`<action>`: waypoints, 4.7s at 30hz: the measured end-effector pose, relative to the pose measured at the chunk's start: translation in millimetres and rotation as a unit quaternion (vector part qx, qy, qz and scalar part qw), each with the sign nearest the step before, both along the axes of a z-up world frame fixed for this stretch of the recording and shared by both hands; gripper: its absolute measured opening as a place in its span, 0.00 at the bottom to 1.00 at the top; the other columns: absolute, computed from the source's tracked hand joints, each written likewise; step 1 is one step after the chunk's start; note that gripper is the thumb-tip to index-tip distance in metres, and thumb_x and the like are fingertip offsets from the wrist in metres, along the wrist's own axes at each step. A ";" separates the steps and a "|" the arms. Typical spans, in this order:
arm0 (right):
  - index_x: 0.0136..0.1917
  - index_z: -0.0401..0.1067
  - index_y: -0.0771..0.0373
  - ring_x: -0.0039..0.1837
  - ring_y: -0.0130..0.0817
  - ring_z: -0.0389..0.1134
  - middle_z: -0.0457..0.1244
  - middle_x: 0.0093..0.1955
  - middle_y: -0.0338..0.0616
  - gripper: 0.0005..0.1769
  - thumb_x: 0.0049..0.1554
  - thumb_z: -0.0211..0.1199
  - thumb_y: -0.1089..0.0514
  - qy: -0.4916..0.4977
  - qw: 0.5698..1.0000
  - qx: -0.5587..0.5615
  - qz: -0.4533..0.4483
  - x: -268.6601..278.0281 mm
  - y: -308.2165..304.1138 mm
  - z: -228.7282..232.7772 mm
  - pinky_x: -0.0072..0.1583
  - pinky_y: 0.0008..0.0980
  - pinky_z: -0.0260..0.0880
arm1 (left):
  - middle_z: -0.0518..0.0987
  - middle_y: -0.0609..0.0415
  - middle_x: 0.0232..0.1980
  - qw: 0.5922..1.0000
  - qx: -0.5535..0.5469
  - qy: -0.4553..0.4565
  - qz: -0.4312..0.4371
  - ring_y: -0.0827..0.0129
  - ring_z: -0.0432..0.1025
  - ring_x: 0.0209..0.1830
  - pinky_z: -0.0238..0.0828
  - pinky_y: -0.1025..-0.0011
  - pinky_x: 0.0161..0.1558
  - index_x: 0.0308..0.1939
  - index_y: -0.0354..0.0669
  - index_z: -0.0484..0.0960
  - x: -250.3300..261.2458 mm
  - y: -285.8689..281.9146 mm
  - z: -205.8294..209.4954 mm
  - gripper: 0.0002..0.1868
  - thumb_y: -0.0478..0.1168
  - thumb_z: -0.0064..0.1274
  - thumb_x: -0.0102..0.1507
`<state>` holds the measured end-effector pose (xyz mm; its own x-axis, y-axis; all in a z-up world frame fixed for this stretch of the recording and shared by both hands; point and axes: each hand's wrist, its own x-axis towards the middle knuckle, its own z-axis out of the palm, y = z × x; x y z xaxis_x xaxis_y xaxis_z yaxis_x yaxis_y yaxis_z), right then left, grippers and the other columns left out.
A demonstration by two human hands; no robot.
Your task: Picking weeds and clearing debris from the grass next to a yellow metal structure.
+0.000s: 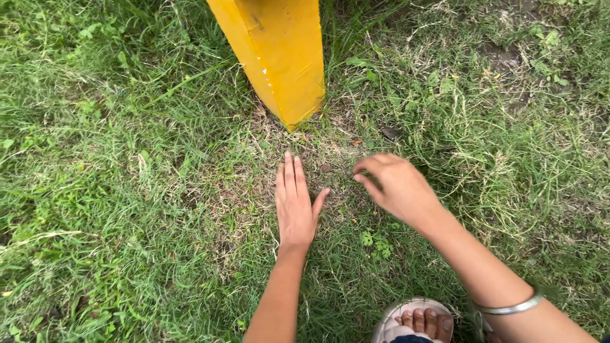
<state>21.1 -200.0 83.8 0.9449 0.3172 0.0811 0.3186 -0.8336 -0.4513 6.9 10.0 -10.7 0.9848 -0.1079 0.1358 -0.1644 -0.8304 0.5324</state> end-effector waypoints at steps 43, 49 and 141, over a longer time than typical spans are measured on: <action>0.83 0.31 0.44 0.84 0.42 0.32 0.31 0.86 0.40 0.53 0.57 0.53 0.27 0.141 0.948 -0.173 0.227 -34.3 134.1 -64.0 0.78 0.53 0.32 | 0.28 0.50 0.86 0.902 0.257 0.333 0.095 0.55 0.29 0.85 0.33 0.49 0.78 0.83 0.48 0.33 3.9 138.6 -7.1 0.50 0.70 0.32 0.68; 0.83 0.33 0.46 0.84 0.42 0.33 0.31 0.86 0.40 0.53 0.57 0.50 0.24 0.116 0.950 -0.181 0.225 -34.4 133.2 -68.8 0.78 0.51 0.32 | 0.26 0.51 0.85 0.906 0.247 0.328 0.105 0.54 0.27 0.85 0.30 0.51 0.78 0.81 0.49 0.30 0.1 136.8 -14.5 0.49 0.70 0.33 0.68; 0.39 0.62 0.56 0.28 0.26 0.40 0.44 0.28 0.32 0.12 0.62 0.42 0.56 0.675 0.535 0.427 -0.277 16.4 393.9 -214.3 0.32 0.31 0.46 | 0.71 0.33 0.69 0.875 -0.075 0.379 0.292 0.47 0.65 0.72 0.57 0.57 0.72 0.66 0.35 0.75 -3.8 295.8 -26.4 0.51 0.75 0.27 0.61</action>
<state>37.5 193.9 -130.5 0.2556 0.3501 -0.9012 -0.9662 0.0608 -0.2504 3.1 305.8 -37.1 0.6801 0.4065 -0.6101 0.7113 -0.5674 0.4148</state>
